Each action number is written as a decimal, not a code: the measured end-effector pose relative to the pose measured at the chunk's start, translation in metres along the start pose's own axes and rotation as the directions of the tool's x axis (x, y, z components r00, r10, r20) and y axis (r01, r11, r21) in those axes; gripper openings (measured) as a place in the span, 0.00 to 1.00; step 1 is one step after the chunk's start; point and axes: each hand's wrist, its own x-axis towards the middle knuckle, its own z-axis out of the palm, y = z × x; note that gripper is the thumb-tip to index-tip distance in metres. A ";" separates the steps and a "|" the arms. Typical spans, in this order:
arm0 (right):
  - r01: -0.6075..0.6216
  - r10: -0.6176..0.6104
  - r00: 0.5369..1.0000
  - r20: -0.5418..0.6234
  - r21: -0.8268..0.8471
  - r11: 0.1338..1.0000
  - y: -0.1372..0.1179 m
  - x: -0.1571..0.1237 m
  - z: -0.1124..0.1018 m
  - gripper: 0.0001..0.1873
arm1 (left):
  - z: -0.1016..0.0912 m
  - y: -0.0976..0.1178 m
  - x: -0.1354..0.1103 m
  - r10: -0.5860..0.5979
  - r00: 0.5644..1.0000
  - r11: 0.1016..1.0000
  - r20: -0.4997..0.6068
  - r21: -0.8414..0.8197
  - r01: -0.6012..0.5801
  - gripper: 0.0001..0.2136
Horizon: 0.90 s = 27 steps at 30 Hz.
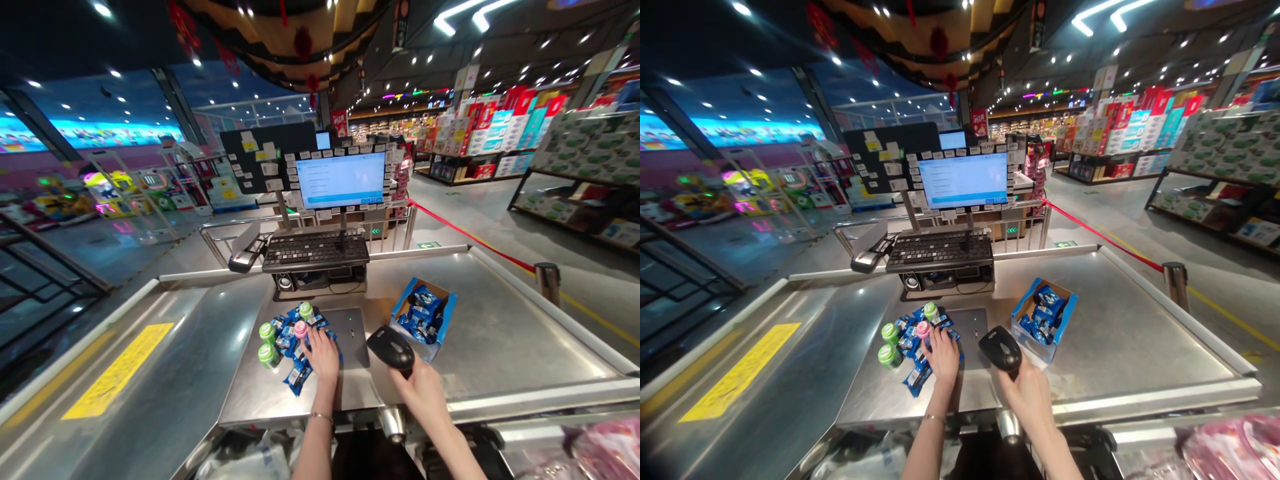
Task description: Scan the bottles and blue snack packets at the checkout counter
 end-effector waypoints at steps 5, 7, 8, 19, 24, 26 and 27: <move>-0.052 0.052 0.999 0.007 0.004 0.999 0.011 0.000 0.001 0.21 | 0.009 -0.021 0.008 -0.076 0.996 0.995 -0.050 0.053 0.079 0.20; -0.039 0.039 0.999 -0.011 0.006 0.999 0.015 0.000 0.002 0.21 | 0.010 -0.029 0.011 -0.092 0.994 0.993 -0.057 0.070 0.096 0.21; -0.031 0.031 0.999 -0.023 0.012 0.999 0.017 0.000 0.003 0.21 | 0.009 -0.032 0.012 -0.103 0.993 0.992 -0.054 0.073 0.107 0.22; -0.121 0.128 0.984 -0.126 0.064 0.991 0.031 0.005 -0.020 0.25 | -0.034 0.066 0.019 0.275 0.948 0.918 -0.158 -0.251 -0.308 0.18; -0.168 0.195 0.959 -0.204 0.141 0.976 0.045 0.009 -0.036 0.27 | -0.052 0.147 0.013 0.586 0.794 0.625 -0.161 -0.534 -0.570 0.13; -0.193 0.231 0.943 -0.239 0.169 0.966 0.054 0.010 -0.041 0.28 | -0.055 0.174 0.014 0.658 0.753 0.616 0.028 -0.595 -0.516 0.12; -0.206 0.248 0.934 -0.257 0.181 0.962 0.058 0.010 -0.043 0.28 | -0.055 0.187 0.016 0.673 0.719 0.655 0.171 -0.590 -0.472 0.12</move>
